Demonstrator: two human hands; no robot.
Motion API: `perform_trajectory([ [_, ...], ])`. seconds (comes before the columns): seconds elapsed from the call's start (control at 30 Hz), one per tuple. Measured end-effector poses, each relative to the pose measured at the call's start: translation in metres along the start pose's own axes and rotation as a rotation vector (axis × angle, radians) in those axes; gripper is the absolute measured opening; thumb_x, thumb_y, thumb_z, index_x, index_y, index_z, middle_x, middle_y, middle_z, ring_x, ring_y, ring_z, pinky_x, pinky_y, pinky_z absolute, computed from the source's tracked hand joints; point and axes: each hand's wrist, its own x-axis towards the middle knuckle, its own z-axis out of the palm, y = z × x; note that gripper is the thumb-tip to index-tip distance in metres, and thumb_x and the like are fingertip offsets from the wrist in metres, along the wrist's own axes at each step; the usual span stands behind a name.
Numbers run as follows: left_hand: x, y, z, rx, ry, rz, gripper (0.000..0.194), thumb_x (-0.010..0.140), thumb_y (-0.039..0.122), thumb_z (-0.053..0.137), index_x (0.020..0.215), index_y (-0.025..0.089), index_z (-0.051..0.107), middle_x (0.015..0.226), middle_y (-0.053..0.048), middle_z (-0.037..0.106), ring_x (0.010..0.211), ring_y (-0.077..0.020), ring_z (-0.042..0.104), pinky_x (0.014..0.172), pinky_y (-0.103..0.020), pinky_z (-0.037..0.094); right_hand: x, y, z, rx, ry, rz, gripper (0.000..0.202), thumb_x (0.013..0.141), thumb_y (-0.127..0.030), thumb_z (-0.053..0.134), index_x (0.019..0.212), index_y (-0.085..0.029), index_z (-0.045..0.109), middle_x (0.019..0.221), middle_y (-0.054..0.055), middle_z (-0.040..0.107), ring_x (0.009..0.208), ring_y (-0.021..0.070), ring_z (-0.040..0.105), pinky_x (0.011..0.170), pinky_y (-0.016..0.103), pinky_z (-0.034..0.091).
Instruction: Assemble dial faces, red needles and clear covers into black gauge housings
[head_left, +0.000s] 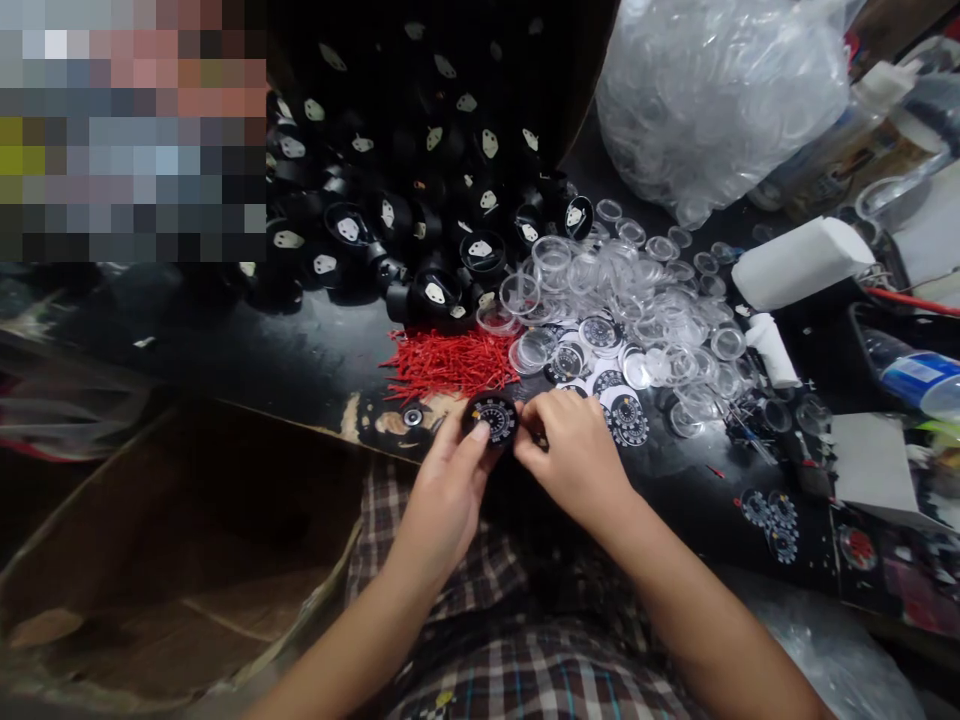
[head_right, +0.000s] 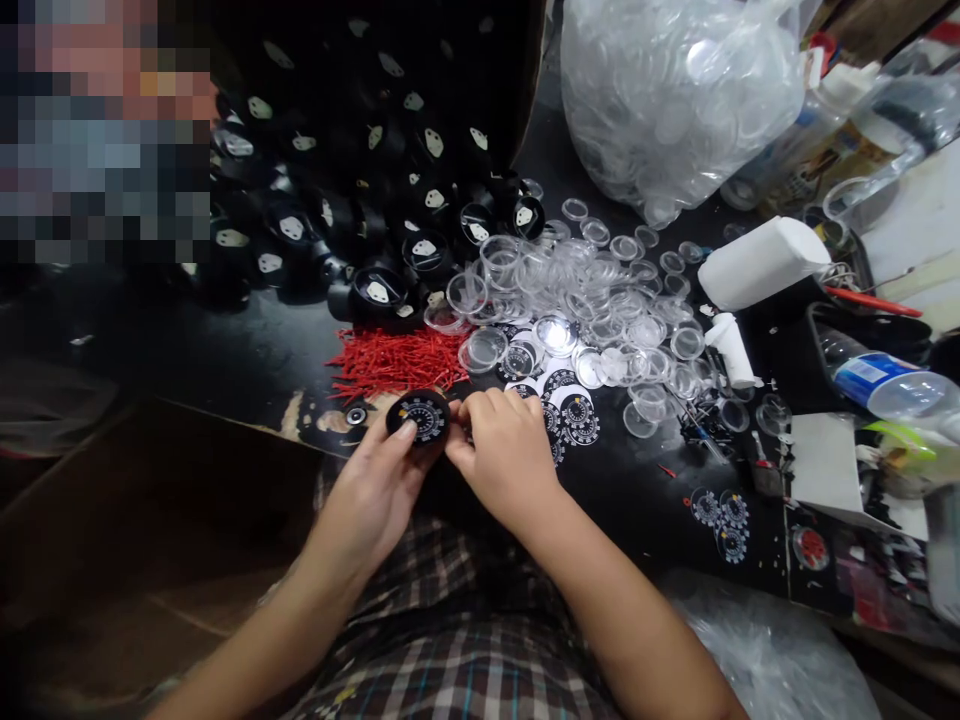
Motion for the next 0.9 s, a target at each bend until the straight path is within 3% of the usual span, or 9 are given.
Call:
perform_trajectory([
  [0.17,-0.009,0.004,0.006,-0.087,-0.062,-0.015,0.022,0.088,0.029,0.064,0.109,0.022,0.067,0.114,-0.008,0.073,0.114,-0.022,0.066,0.101,-0.036,0.051,-0.015,0.001,-0.01,0.268,0.107,0.031,0.012,0.092,-0.023,0.059,0.08,-0.019,0.059,0.08,0.001,0.065,0.079,0.0177,0.058,0.076,0.033,0.036],
  [0.33,-0.011,0.007,0.008,-0.009,-0.023,-0.012,0.041,0.089,0.028,0.064,0.129,0.032,0.056,0.113,-0.004,0.073,0.104,-0.0171,0.069,0.093,-0.029,0.054,-0.021,-0.004,-0.02,0.517,0.126,-0.008,0.01,0.094,-0.023,0.058,0.084,-0.02,0.06,0.081,0.0,0.063,0.079,0.0153,0.058,0.078,0.03,0.04],
  [0.43,-0.01,0.001,0.009,0.101,0.0,-0.053,0.034,0.084,0.028,0.069,0.117,0.029,0.064,0.109,-0.001,0.072,0.101,-0.0153,0.068,0.088,-0.024,0.054,-0.023,-0.008,-0.024,0.473,0.093,-0.055,0.01,0.095,-0.021,0.055,0.087,-0.019,0.061,0.083,0.001,0.063,0.082,0.0161,0.057,0.079,0.031,0.039],
  [0.63,-0.017,-0.008,0.005,0.285,-0.117,0.027,0.029,0.088,0.033,0.067,0.117,0.033,0.064,0.119,0.003,0.067,0.116,-0.0155,0.06,0.105,-0.027,0.044,-0.025,-0.008,-0.028,0.372,0.053,-0.005,0.012,0.095,-0.02,0.055,0.084,-0.018,0.061,0.084,0.002,0.063,0.078,0.0163,0.056,0.077,0.032,0.035],
  [0.9,-0.022,0.002,0.005,0.425,-0.161,0.132,0.03,0.086,0.031,0.068,0.115,0.027,0.065,0.117,-0.002,0.069,0.113,-0.0208,0.063,0.101,-0.031,0.048,-0.029,-0.007,-0.037,0.401,0.007,0.022,0.015,0.094,-0.02,0.057,0.079,-0.02,0.058,0.083,0.0,0.065,0.078,0.0156,0.057,0.076,0.031,0.036],
])
